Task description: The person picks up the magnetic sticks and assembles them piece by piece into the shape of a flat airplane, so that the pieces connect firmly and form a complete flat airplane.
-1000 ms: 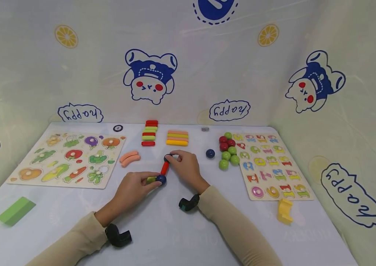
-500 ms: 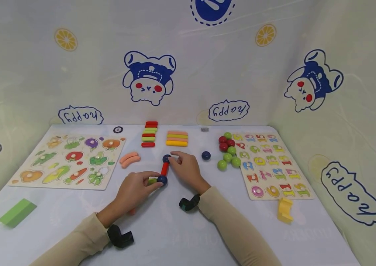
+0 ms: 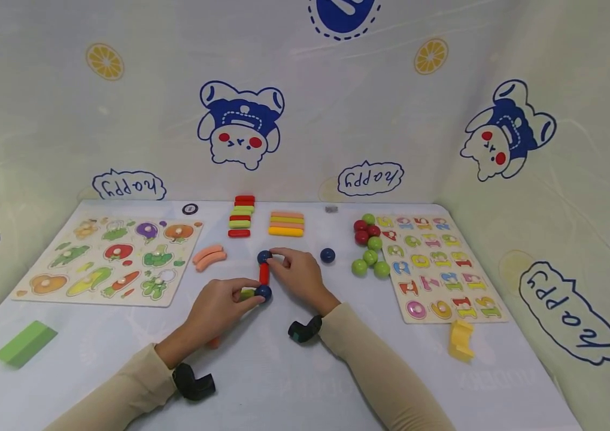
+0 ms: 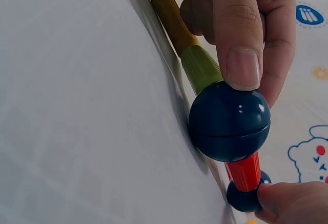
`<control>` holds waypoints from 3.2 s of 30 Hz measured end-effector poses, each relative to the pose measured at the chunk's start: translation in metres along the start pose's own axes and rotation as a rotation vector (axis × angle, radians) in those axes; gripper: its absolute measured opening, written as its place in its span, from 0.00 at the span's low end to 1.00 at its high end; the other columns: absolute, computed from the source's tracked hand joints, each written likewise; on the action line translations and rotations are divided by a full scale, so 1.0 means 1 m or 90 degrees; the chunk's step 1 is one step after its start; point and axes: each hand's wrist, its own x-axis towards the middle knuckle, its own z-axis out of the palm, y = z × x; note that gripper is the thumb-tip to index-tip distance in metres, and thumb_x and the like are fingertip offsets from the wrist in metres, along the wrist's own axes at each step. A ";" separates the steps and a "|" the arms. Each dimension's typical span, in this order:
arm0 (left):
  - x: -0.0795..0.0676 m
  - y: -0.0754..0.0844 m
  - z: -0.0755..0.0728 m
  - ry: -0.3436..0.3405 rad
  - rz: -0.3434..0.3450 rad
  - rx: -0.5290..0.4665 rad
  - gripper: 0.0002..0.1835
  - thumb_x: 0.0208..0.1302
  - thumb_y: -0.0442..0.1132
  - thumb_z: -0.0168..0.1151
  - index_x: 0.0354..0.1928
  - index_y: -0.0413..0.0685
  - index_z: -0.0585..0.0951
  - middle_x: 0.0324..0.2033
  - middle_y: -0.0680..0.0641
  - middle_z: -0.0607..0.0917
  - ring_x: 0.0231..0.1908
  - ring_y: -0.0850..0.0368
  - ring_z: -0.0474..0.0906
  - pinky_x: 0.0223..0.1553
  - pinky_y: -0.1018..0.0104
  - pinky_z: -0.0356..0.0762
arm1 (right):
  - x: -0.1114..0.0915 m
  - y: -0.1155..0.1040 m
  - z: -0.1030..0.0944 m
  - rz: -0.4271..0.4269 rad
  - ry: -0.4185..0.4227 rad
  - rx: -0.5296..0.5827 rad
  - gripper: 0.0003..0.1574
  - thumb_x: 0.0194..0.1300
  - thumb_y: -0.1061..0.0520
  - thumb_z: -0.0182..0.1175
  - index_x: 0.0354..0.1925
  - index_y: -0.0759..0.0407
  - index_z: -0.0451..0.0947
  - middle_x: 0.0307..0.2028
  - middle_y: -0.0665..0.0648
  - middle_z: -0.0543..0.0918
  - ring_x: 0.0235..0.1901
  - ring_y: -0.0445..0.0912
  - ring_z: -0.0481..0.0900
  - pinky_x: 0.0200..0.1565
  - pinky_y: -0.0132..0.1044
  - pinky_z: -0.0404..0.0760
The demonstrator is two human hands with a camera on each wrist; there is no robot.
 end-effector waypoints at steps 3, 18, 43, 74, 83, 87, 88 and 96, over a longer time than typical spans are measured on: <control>0.000 -0.001 0.000 0.001 -0.001 0.005 0.19 0.52 0.53 0.69 0.46 0.59 0.84 0.09 0.58 0.69 0.12 0.64 0.66 0.14 0.69 0.58 | 0.000 0.000 0.000 -0.006 0.001 -0.006 0.20 0.63 0.39 0.57 0.51 0.41 0.79 0.13 0.49 0.66 0.15 0.43 0.67 0.18 0.33 0.59; 0.000 -0.002 0.001 0.009 0.013 0.012 0.19 0.52 0.53 0.69 0.46 0.60 0.84 0.09 0.60 0.69 0.12 0.65 0.66 0.14 0.69 0.57 | 0.001 0.007 -0.003 -0.013 0.021 0.014 0.16 0.66 0.47 0.57 0.50 0.45 0.80 0.14 0.49 0.68 0.16 0.43 0.67 0.19 0.33 0.65; -0.002 -0.002 0.001 0.009 0.018 0.010 0.19 0.52 0.53 0.69 0.47 0.59 0.83 0.08 0.59 0.67 0.11 0.65 0.65 0.14 0.69 0.57 | 0.007 0.015 -0.015 0.128 0.144 0.010 0.20 0.64 0.50 0.55 0.53 0.52 0.78 0.12 0.51 0.68 0.12 0.45 0.64 0.18 0.36 0.61; -0.002 -0.003 0.000 0.013 0.028 0.003 0.18 0.54 0.53 0.68 0.46 0.58 0.83 0.09 0.58 0.67 0.12 0.65 0.65 0.15 0.70 0.59 | 0.064 -0.076 -0.017 -0.125 -0.214 -0.189 0.13 0.62 0.44 0.60 0.45 0.42 0.82 0.20 0.48 0.74 0.22 0.43 0.71 0.22 0.32 0.70; -0.001 -0.008 0.007 0.029 0.063 -0.006 0.08 0.53 0.46 0.69 0.35 0.60 0.81 0.08 0.60 0.62 0.11 0.67 0.59 0.14 0.71 0.53 | 0.086 -0.103 0.026 -0.238 -0.344 -0.360 0.20 0.60 0.36 0.59 0.44 0.43 0.81 0.26 0.42 0.76 0.30 0.39 0.71 0.32 0.29 0.72; -0.001 -0.009 0.006 0.040 0.072 -0.006 0.07 0.53 0.46 0.69 0.30 0.61 0.78 0.08 0.61 0.63 0.10 0.68 0.60 0.14 0.71 0.53 | 0.090 -0.101 0.036 -0.217 -0.339 -0.376 0.18 0.59 0.35 0.59 0.39 0.44 0.81 0.27 0.43 0.77 0.31 0.40 0.71 0.32 0.30 0.72; -0.002 -0.009 0.005 0.042 0.075 -0.007 0.07 0.53 0.46 0.69 0.30 0.61 0.78 0.08 0.61 0.63 0.11 0.68 0.60 0.14 0.71 0.53 | 0.090 -0.101 0.037 -0.211 -0.339 -0.380 0.17 0.59 0.36 0.60 0.38 0.44 0.81 0.28 0.43 0.77 0.31 0.40 0.71 0.32 0.30 0.72; -0.002 -0.011 0.004 0.033 0.082 0.001 0.11 0.55 0.47 0.68 0.41 0.58 0.83 0.09 0.61 0.64 0.11 0.68 0.59 0.13 0.71 0.55 | 0.075 -0.092 0.021 -0.126 -0.273 -0.301 0.18 0.60 0.38 0.60 0.44 0.44 0.82 0.25 0.44 0.76 0.27 0.40 0.72 0.27 0.30 0.72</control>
